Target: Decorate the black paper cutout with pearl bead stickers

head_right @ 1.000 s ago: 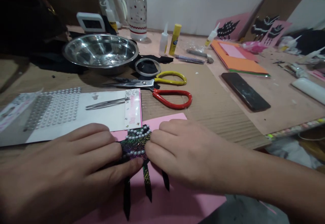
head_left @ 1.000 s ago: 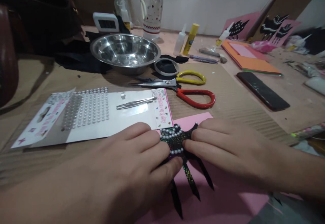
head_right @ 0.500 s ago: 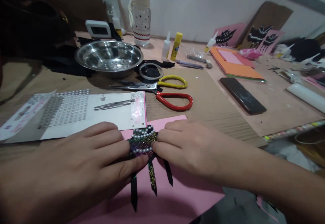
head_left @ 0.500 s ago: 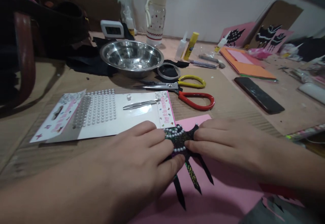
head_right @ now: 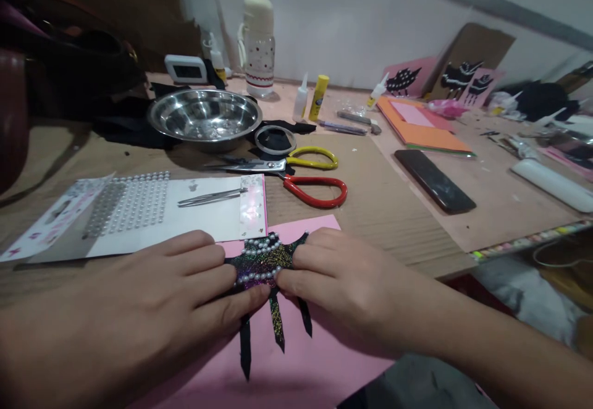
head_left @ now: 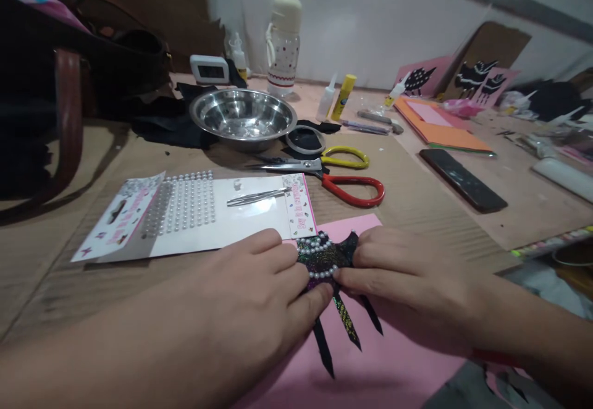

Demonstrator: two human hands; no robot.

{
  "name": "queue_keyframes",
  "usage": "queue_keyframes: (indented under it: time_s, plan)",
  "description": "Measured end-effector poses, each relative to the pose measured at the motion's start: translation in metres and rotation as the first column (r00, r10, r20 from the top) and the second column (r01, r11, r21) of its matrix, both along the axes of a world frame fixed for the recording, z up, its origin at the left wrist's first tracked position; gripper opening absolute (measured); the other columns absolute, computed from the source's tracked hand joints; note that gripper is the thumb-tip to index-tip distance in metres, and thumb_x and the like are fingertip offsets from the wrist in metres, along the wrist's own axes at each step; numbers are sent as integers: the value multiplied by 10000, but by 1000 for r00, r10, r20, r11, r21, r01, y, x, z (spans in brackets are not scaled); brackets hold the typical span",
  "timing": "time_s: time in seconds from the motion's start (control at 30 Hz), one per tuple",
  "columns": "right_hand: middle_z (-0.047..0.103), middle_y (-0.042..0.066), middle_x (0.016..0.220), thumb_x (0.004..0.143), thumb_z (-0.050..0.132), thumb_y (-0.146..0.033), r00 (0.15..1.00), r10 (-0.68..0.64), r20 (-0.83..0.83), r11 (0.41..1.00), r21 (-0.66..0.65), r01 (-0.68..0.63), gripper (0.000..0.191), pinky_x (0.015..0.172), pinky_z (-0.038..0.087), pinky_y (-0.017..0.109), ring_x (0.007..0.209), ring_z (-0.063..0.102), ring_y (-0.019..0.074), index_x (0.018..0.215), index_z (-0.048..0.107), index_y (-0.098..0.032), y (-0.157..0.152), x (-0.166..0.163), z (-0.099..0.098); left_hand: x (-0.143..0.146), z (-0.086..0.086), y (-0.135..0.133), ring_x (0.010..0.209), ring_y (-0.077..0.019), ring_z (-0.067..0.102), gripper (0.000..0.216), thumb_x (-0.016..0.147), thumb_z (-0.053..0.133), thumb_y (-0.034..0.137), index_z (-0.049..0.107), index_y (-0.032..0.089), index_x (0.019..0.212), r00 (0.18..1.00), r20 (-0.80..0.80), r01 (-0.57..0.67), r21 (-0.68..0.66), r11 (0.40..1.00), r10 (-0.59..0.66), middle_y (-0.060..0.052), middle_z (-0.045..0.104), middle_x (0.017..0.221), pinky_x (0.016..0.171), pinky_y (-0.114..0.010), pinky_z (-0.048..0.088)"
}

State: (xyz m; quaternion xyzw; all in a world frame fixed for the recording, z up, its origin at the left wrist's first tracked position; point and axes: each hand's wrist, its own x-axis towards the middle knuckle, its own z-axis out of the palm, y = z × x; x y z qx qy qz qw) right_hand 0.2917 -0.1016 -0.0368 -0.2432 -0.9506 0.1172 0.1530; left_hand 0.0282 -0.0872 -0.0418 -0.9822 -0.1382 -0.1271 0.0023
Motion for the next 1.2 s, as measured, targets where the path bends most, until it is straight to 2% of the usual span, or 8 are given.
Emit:
queue_keyframes:
  time_s: [0.33, 0.47, 0.63, 0.7, 0.83, 0.97, 1.07, 1.2]
  plan:
    - [645, 79, 855, 943, 482, -41, 999, -39, -16, 998, 44, 40, 254, 685, 425, 318, 782, 518, 171, 1101, 670, -106, -5, -2, -4, 2, 4, 0, 914, -205, 649, 266, 989, 480, 215, 659, 204, 1185, 1000, -13, 21, 51, 998, -20, -69, 736, 981, 859, -357, 478]
    - [665, 65, 850, 948, 540, -94, 993, -98, -65, 995, -22, 97, 200, 676, 441, 279, 761, 567, 145, 1072, 691, -135, -4, 1, 2, -4, 15, 4, 768, -180, 614, 232, 995, 475, 206, 706, 212, 973, 998, 35, 45, 110, 993, -49, -38, 705, 826, 770, -337, 479]
    - [722, 23, 895, 991, 524, -177, 983, -171, 65, 963, -200, 181, 198, 674, 446, 218, 789, 644, 114, 1070, 704, -198, -3, 10, 24, -23, 30, 35, 624, -173, 534, 384, 1004, 432, 255, 655, 195, 697, 979, 158, -163, 239, 957, 127, -26, 608, 650, 631, -328, 413]
    - [735, 11, 896, 1001, 506, -210, 973, -175, 148, 955, -214, 204, 214, 654, 435, 218, 767, 650, 113, 1059, 712, -218, -1, 7, 35, -32, 33, 52, 663, -181, 568, 363, 996, 438, 286, 671, 189, 736, 944, 191, -312, 255, 915, 269, -34, 647, 699, 665, -331, 430]
    - [692, -9, 749, 988, 492, -222, 965, -148, 216, 987, -33, 159, 244, 606, 363, 252, 659, 588, 117, 876, 709, -218, 14, -18, 60, -48, 30, 77, 782, -213, 643, 358, 998, 423, 340, 711, 191, 846, 882, 194, -464, 191, 865, 430, -51, 711, 797, 767, -344, 471]
    - [650, -2, 697, 945, 498, -202, 924, -250, 290, 962, 179, 204, 241, 536, 246, 276, 583, 489, 117, 788, 681, -214, 40, -63, 81, -54, 24, 86, 893, -238, 684, 338, 994, 409, 325, 702, 219, 1125, 819, 99, -570, 35, 821, 565, -60, 757, 1014, 773, -332, 480]
    - [644, 12, 663, 891, 509, -132, 877, -294, 381, 949, 222, 222, 210, 538, 221, 292, 527, 431, 109, 784, 679, -192, 67, -87, 77, -56, 25, 86, 800, -203, 688, 308, 982, 446, 341, 691, 247, 1144, 755, 72, -647, -85, 758, 652, -24, 766, 950, 713, -292, 464]
    - [733, 57, 915, 967, 458, -216, 918, -357, 174, 920, 236, 313, 255, 619, 287, 289, 730, 555, 144, 926, 709, -190, 93, -85, 55, -61, 32, 87, 774, -196, 663, 282, 949, 527, 448, 716, 239, 940, 720, 83, -679, -123, 724, 689, -9, 751, 870, 685, -286, 434]
